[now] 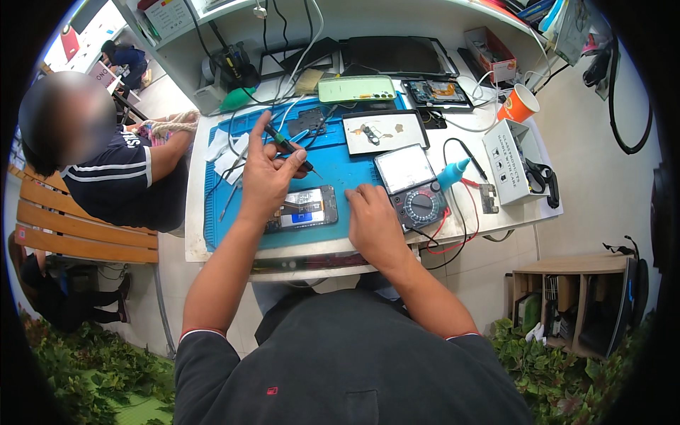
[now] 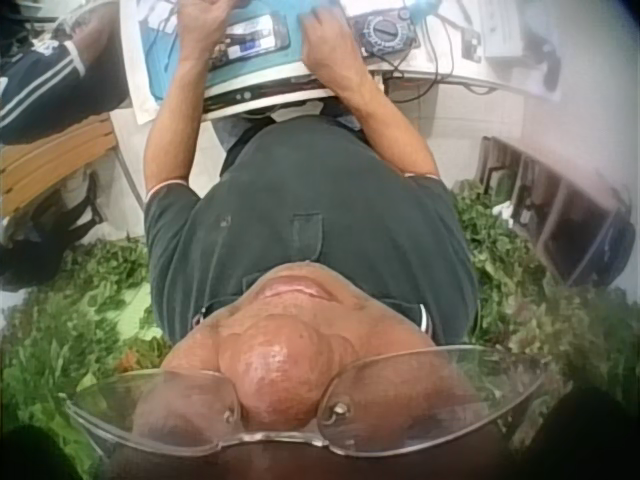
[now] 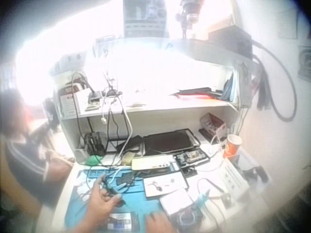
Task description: The person uses a screwdriver to loosen and remove small screws from the internal components of a disassembled mobile phone, then uses their hands to detach and lift the motherboard and other internal parts from the phone frame.
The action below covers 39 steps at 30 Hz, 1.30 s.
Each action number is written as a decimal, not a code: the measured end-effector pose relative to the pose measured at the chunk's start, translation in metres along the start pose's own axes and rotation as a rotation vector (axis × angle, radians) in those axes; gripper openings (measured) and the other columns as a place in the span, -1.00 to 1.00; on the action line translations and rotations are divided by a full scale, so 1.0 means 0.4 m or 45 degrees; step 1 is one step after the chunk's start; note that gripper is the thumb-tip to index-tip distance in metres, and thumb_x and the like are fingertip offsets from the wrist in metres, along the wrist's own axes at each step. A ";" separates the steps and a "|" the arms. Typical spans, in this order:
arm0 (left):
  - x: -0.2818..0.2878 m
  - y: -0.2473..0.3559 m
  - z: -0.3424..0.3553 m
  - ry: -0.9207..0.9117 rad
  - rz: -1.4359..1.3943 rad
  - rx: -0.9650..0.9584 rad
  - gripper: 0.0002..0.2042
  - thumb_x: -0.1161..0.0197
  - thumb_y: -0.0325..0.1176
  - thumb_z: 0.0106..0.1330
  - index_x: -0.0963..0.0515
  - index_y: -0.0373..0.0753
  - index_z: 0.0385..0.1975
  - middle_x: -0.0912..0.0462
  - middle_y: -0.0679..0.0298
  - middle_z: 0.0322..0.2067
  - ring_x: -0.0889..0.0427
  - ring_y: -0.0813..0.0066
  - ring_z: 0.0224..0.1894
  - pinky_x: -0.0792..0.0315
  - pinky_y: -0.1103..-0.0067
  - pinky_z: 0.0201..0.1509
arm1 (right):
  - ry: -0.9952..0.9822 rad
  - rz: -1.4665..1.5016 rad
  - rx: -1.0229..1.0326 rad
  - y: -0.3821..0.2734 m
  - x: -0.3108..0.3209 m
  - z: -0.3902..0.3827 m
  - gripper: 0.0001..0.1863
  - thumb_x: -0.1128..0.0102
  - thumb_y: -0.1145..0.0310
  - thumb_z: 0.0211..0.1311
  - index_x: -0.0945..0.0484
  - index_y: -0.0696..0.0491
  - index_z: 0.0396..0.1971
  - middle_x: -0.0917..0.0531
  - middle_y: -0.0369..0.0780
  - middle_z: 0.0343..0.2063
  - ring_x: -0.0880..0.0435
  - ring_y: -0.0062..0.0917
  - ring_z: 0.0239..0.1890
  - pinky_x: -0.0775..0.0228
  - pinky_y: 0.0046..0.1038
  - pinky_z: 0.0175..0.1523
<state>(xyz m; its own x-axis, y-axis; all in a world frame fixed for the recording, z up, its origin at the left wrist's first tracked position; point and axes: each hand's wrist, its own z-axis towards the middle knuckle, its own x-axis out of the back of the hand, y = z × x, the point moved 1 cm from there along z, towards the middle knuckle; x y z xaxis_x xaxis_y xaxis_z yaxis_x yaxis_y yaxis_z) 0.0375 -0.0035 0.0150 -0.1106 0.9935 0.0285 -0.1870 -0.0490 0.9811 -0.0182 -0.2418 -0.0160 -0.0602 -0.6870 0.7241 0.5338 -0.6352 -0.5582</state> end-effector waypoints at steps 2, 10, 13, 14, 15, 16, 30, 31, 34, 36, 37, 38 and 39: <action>-0.013 0.001 0.003 -0.029 0.059 -0.018 -0.05 -0.50 -0.53 0.61 0.03 -0.19 0.82 -0.82 0.09 0.00 -0.92 0.43 -0.16 -0.87 0.51 -0.11 | 0.118 0.007 0.100 0.007 -0.006 -0.012 -0.68 -0.31 0.70 0.39 -0.75 0.30 0.10 -0.73 0.03 0.01 -0.68 -0.01 0.06 -0.61 -0.09 0.21; -0.087 -0.004 0.036 -0.133 0.328 -0.064 -0.06 -0.49 -0.52 0.62 0.01 -0.10 0.84 -0.83 0.12 0.01 -0.90 0.53 -0.14 -0.81 0.56 -0.04 | 0.109 0.055 0.141 0.009 -0.010 -0.021 -0.61 -0.36 0.70 0.27 -0.74 0.35 0.12 -0.71 0.01 0.05 -0.65 -0.05 0.11 -0.59 -0.11 0.29; -0.092 -0.010 0.036 -0.139 0.387 -0.049 -0.06 -0.50 -0.51 0.61 0.00 -0.11 0.83 -0.84 0.13 -0.01 -0.91 0.52 -0.17 -0.81 0.56 -0.08 | 0.127 0.062 0.151 0.011 -0.012 -0.023 -0.61 -0.37 0.69 0.28 -0.75 0.34 0.12 -0.71 0.00 0.04 -0.65 -0.06 0.11 -0.59 -0.12 0.28; -0.089 -0.011 0.035 -0.138 0.385 -0.041 -0.06 -0.50 -0.51 0.61 0.00 -0.12 0.83 -0.85 0.13 -0.01 -0.91 0.51 -0.18 -0.82 0.56 -0.09 | 0.135 0.064 0.158 0.011 -0.014 -0.023 -0.61 -0.38 0.69 0.28 -0.75 0.34 0.12 -0.72 0.00 0.03 -0.65 -0.07 0.11 -0.59 -0.12 0.28; -0.084 -0.012 0.034 -0.135 0.383 -0.034 -0.06 -0.50 -0.51 0.62 0.00 -0.13 0.83 -0.85 0.13 -0.02 -0.92 0.50 -0.18 -0.82 0.56 -0.10 | 0.140 0.062 0.159 0.012 -0.014 -0.024 -0.61 -0.39 0.68 0.28 -0.75 0.33 0.11 -0.72 -0.01 0.03 -0.65 -0.07 0.10 -0.59 -0.12 0.28; -0.077 -0.016 0.036 -0.117 0.335 -0.034 -0.06 -0.50 -0.51 0.61 0.00 -0.14 0.83 -0.85 0.13 -0.02 -0.92 0.48 -0.18 -0.83 0.55 -0.12 | 0.144 0.060 0.160 0.011 -0.013 -0.024 -0.62 -0.39 0.68 0.28 -0.76 0.33 0.11 -0.72 -0.02 0.02 -0.65 -0.08 0.10 -0.59 -0.13 0.27; -0.036 -0.032 0.032 -0.062 0.158 0.001 -0.08 -0.47 -0.52 0.63 0.02 -0.20 0.82 -0.83 0.07 0.03 -0.93 0.42 -0.14 -0.85 0.53 -0.11 | 0.111 0.085 0.166 -0.003 0.004 -0.018 -0.67 -0.61 0.32 0.41 -0.80 0.24 0.00 -0.71 -0.06 -0.04 -0.64 -0.12 0.05 -0.56 -0.11 0.19; -0.042 -0.035 0.038 -0.062 0.165 -0.005 -0.09 -0.46 -0.53 0.63 0.02 -0.19 0.82 -0.83 0.07 0.03 -0.93 0.42 -0.14 -0.85 0.52 -0.10 | 0.105 0.085 0.163 -0.005 0.005 -0.018 -0.67 -0.61 0.32 0.41 -0.79 0.24 0.00 -0.71 -0.06 -0.04 -0.64 -0.12 0.05 -0.56 -0.12 0.19; -0.060 -0.027 0.046 -0.080 0.202 0.003 -0.10 -0.46 -0.53 0.63 -0.01 -0.15 0.81 -0.82 0.08 0.04 -0.92 0.44 -0.13 -0.86 0.51 -0.07 | 0.106 0.087 0.164 -0.006 0.005 -0.018 -0.66 -0.61 0.32 0.41 -0.79 0.24 0.00 -0.71 -0.06 -0.03 -0.64 -0.12 0.05 -0.56 -0.12 0.18; -0.064 -0.024 0.046 -0.093 0.244 0.009 -0.10 -0.46 -0.54 0.63 -0.02 -0.15 0.81 -0.82 0.08 0.04 -0.92 0.45 -0.13 -0.86 0.51 -0.06 | 0.108 0.092 0.164 -0.005 0.005 -0.018 -0.66 -0.61 0.32 0.41 -0.79 0.24 0.00 -0.71 -0.06 -0.03 -0.64 -0.12 0.05 -0.56 -0.12 0.18; -0.065 -0.023 0.044 -0.096 0.260 0.014 -0.11 -0.46 -0.54 0.63 -0.02 -0.15 0.81 -0.82 0.08 0.04 -0.92 0.46 -0.13 -0.87 0.50 -0.06 | 0.108 0.096 0.164 -0.004 0.004 -0.018 -0.66 -0.61 0.32 0.41 -0.79 0.24 0.00 -0.71 -0.06 -0.03 -0.64 -0.12 0.04 -0.56 -0.12 0.18; -0.064 -0.024 0.042 -0.099 0.275 0.021 -0.11 -0.46 -0.54 0.63 -0.02 -0.15 0.81 -0.82 0.08 0.04 -0.92 0.46 -0.12 -0.87 0.50 -0.05 | 0.106 0.100 0.164 -0.004 0.003 -0.018 -0.67 -0.61 0.32 0.41 -0.79 0.24 -0.01 -0.71 -0.06 -0.03 -0.64 -0.12 0.04 -0.56 -0.12 0.18; -0.061 -0.028 0.041 -0.104 0.274 0.019 -0.10 -0.46 -0.53 0.63 -0.02 -0.15 0.81 -0.82 0.08 0.04 -0.93 0.46 -0.12 -0.87 0.50 -0.05 | 0.105 0.098 0.164 -0.004 0.003 -0.018 -0.67 -0.61 0.32 0.41 -0.79 0.24 -0.01 -0.71 -0.06 -0.04 -0.64 -0.12 0.04 -0.56 -0.12 0.17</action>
<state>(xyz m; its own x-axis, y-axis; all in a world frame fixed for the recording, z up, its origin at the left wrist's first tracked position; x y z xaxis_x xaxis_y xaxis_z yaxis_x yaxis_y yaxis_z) 0.0581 -0.0256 0.0063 -0.0669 0.9654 0.2522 -0.1533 -0.2597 0.9534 -0.0253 -0.2442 -0.0170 -0.0812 -0.7619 0.6426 0.6431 -0.5326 -0.5502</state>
